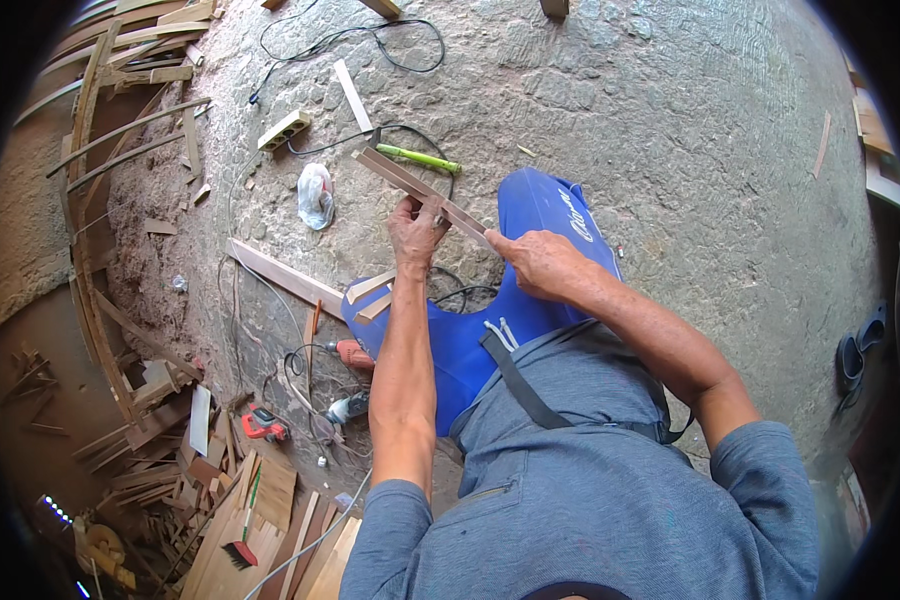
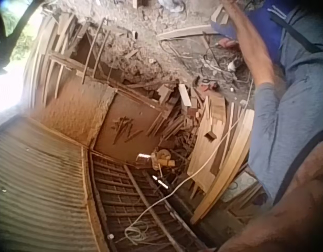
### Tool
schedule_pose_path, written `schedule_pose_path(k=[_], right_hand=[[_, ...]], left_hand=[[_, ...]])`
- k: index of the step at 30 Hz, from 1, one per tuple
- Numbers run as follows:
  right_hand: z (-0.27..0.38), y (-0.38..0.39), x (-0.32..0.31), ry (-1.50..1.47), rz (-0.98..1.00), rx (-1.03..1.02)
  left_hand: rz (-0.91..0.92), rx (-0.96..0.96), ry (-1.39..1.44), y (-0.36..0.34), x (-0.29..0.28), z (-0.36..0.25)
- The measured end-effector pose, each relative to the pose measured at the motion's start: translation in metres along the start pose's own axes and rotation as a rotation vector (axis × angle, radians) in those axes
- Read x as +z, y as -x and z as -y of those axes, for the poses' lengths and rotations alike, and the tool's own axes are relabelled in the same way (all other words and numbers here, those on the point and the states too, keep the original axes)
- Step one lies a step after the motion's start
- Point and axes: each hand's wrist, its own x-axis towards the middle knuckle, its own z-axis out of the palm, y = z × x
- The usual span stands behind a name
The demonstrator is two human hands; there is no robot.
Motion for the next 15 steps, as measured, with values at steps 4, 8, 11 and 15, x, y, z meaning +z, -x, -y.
schedule_pose_path(k=[4, 8, 11, 15], right_hand=[[0.006, -0.002, 0.004, 0.031, -0.035, -0.01], [-0.013, 0.0, -0.008, -0.057, 0.02, -0.063], [-0.011, 0.0, -0.005, 0.027, 0.012, -0.03], [0.006, 0.002, 0.0, -0.033, 0.024, -0.006]], left_hand=[[-0.004, -0.016, 0.021, -0.001, 0.004, 0.003], [0.012, 0.006, -0.017, 0.005, 0.001, 0.008], [-0.006, -0.009, 0.007, 0.008, 0.003, 0.011], [-0.005, -0.022, 0.018, 0.008, 0.004, 0.01]])
